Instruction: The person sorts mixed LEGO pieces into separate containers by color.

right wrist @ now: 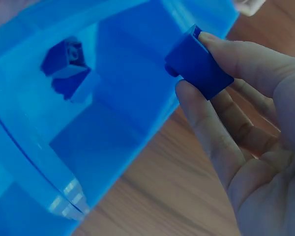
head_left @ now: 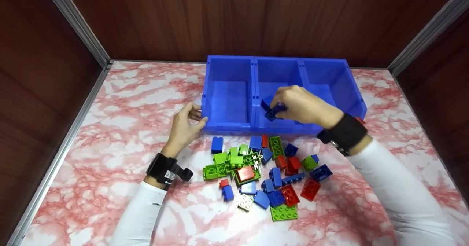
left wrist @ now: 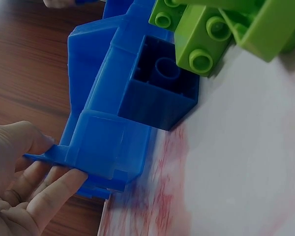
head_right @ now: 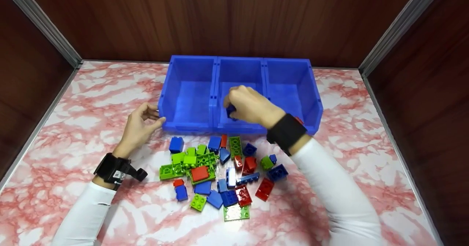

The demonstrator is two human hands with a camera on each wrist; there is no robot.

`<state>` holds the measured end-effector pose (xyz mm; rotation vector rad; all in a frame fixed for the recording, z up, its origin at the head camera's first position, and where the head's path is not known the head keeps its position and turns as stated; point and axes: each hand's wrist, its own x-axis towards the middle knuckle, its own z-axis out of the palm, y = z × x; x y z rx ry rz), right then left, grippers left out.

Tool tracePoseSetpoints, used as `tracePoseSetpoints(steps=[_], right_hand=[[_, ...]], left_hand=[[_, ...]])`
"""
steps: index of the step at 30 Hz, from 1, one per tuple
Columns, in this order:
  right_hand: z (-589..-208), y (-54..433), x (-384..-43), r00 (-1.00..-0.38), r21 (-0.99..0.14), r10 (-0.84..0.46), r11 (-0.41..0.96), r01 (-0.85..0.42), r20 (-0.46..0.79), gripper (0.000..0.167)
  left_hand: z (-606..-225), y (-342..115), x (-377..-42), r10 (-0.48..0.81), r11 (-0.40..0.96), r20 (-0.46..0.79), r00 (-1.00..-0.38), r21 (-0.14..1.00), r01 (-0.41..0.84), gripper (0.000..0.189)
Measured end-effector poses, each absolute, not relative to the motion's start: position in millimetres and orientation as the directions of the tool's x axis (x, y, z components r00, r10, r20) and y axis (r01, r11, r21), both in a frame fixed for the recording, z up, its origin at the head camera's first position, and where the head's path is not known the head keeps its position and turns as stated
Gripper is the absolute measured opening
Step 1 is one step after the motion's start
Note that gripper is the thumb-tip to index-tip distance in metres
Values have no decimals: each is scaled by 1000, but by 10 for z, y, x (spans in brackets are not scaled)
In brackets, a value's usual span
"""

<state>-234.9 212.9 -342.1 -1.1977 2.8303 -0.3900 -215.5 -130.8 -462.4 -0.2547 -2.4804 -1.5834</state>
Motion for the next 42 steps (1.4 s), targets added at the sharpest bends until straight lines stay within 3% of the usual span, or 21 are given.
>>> tracePoseSetpoints(steps=[14,22,32,42], right_hand=[[-3942,1973,-2746,-754,-328,-652,733,-596,-84,17],[-4092,1936,-2775,-742,-358,-653,736,-574,-154,22],[-4050,1968,-2716,-745,-315,-664,721,-617,-62,20],[-3663,2186,-2362,-721,-201,-690,699,-687,62,44]], left_hand=[[-4625,-1299,-2140,47,396,215,-976,893,216,28],[-4639,-1296,-2144,44,413,261,-964,874,256,27],[-4628,-1300,-2137,44,415,251,-967,876,246,27],[-4623,-1313,-2156,47,417,240,-970,878,237,28]])
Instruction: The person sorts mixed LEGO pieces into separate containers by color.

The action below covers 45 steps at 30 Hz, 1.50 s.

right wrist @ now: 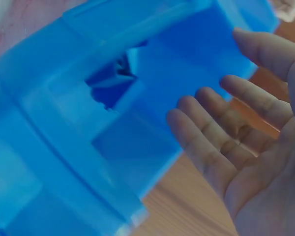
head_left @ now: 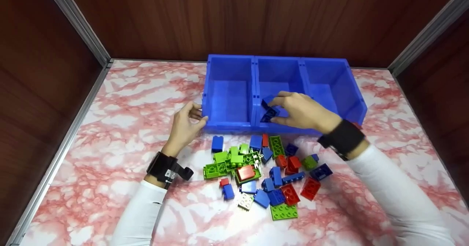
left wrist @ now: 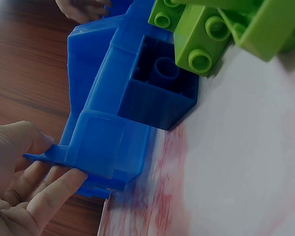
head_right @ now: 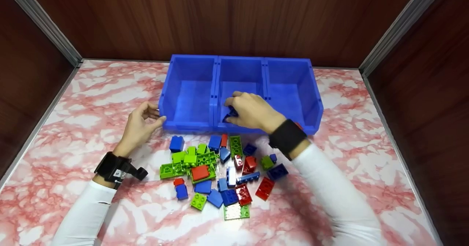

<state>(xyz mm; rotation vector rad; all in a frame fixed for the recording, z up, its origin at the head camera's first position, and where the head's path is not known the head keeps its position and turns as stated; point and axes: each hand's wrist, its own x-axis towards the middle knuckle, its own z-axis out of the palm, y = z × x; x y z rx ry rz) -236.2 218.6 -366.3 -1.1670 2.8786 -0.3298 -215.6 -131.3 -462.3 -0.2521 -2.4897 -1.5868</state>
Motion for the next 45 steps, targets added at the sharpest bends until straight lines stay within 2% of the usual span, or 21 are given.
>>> tracePoseSetpoints(steps=[4,9,16,25,29,34,40,45], right_hand=[[-3544,2325,-2158,-692,-169,-713,673,-720,110,47],[-3493,2522,-1908,-684,-185,-717,660,-728,136,56],[-3594,2826,-1605,-736,-230,-667,703,-673,112,68],[-3927,3062,-1434,-812,-317,-582,765,-561,32,55],[-4056,3057,-1412,-811,-328,-586,765,-554,2,49],[-4166,2999,-1391,-791,-356,-612,742,-569,-13,32],[-4282,2897,-1385,-781,-301,-625,744,-596,0,18],[-4339,2848,-1384,-775,-312,-632,736,-601,2,20]], left_hand=[[-4622,-1318,-2161,42,418,248,-968,876,242,28],[-4635,-1320,-2169,32,410,264,-964,876,253,29],[-4645,-1322,-2179,39,395,250,-967,885,245,29],[-4619,-1327,-2169,42,390,225,-973,893,224,28],[-4616,-1324,-2164,45,391,221,-974,893,221,28],[-4632,-1316,-2174,44,396,237,-971,888,235,28],[-4647,-1310,-2181,36,388,254,-967,888,248,27],[-4641,-1307,-2176,36,386,247,-968,890,242,27]])
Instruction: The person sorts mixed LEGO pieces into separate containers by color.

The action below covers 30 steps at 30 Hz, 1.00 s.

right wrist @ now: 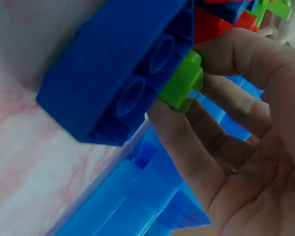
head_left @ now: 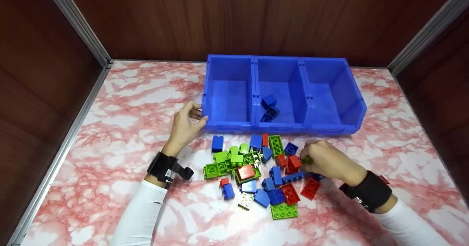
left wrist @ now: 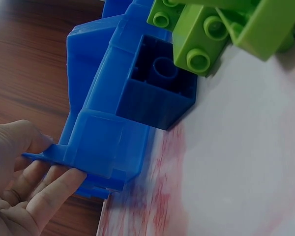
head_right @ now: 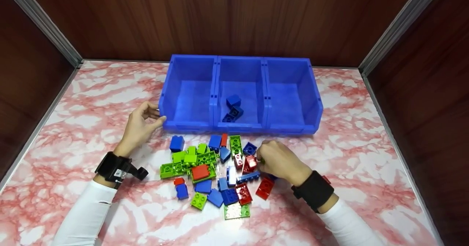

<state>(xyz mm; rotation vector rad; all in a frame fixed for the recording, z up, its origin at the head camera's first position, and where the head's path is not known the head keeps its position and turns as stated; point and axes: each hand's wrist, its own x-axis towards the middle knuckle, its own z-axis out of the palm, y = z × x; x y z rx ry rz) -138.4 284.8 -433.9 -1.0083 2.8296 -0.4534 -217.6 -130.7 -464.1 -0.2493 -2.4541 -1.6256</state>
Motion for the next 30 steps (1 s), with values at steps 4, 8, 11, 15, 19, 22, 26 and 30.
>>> tracePoseSetpoints(steps=[4,8,11,15,19,22,26,30], right_hand=[[-4278,2882,-1398,-772,-364,-636,714,-598,20,25],[-4146,2925,-1403,-780,-384,-624,708,-592,50,26],[-4011,2945,-1413,-789,-365,-610,719,-592,79,24],[-3813,2969,-1456,-801,-352,-588,730,-586,114,21],[-3640,3015,-1564,-802,-348,-574,727,-592,165,21],[-3537,3059,-1696,-793,-327,-572,723,-609,212,18],[-3441,3127,-1916,-796,-312,-552,733,-605,247,15],[-3406,3195,-2158,-836,-306,-502,778,-548,220,10]], left_hand=[[-4634,-1301,-2169,40,387,249,-968,889,245,27],[-4621,-1303,-2160,40,391,240,-970,890,236,28],[-4617,-1303,-2160,43,398,234,-971,888,231,28],[-4620,-1303,-2162,45,403,235,-971,885,233,29],[-4628,-1306,-2163,44,401,246,-968,884,242,28],[-4635,-1303,-2167,40,410,257,-966,877,251,28],[-4636,-1300,-2167,39,412,257,-966,876,250,28],[-4630,-1302,-2157,41,411,244,-969,880,239,28]])
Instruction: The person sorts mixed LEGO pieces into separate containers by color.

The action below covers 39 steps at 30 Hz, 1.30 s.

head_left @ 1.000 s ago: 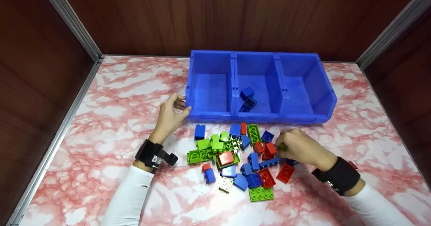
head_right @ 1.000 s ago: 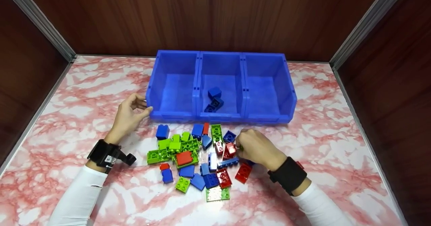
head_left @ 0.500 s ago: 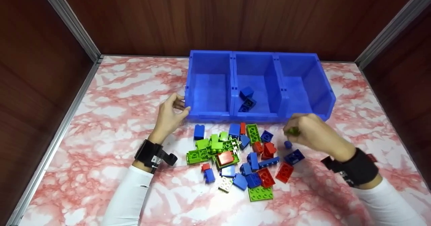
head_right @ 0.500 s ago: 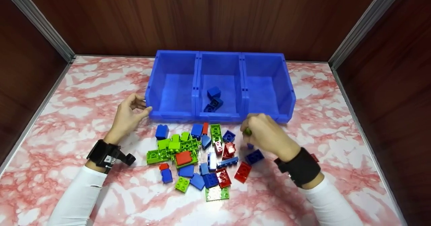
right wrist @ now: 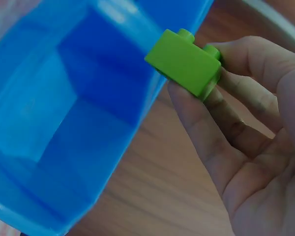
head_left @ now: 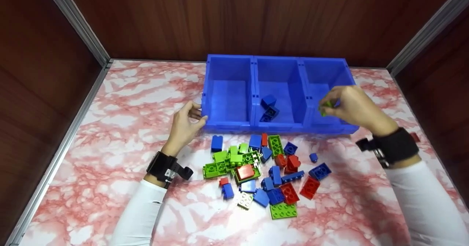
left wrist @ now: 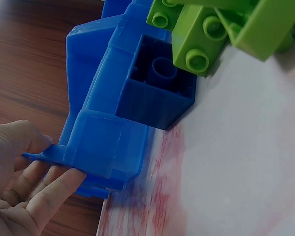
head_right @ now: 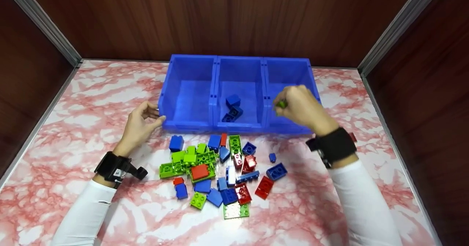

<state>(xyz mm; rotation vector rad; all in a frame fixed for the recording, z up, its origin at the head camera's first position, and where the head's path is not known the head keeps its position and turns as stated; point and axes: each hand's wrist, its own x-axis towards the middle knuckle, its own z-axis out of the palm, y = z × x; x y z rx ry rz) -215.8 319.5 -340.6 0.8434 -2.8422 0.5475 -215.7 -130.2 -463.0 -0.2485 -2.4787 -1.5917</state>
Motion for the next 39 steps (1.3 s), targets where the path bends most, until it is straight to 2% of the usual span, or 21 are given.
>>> tracePoseSetpoints(steps=[5,17,31,35,39], right_hand=[[-3474,3264,-2491,-874,-265,-453,833,-485,177,7],[-3879,3362,-2956,-921,-313,-390,872,-376,20,16],[-4091,3403,-3060,-901,-268,-434,870,-413,-22,13],[-4048,3378,-3035,-912,-275,-406,884,-377,-54,18],[-3913,3337,-2971,-935,-271,-348,908,-319,-65,32]], left_hand=[[-4624,-1305,-2154,45,406,237,-970,883,235,28],[-4620,-1306,-2146,46,409,221,-974,886,220,29],[-4607,-1296,-2158,44,407,234,-971,884,231,27],[-4608,-1293,-2160,43,403,240,-970,884,237,27],[-4611,-1298,-2150,43,406,236,-971,884,232,27]])
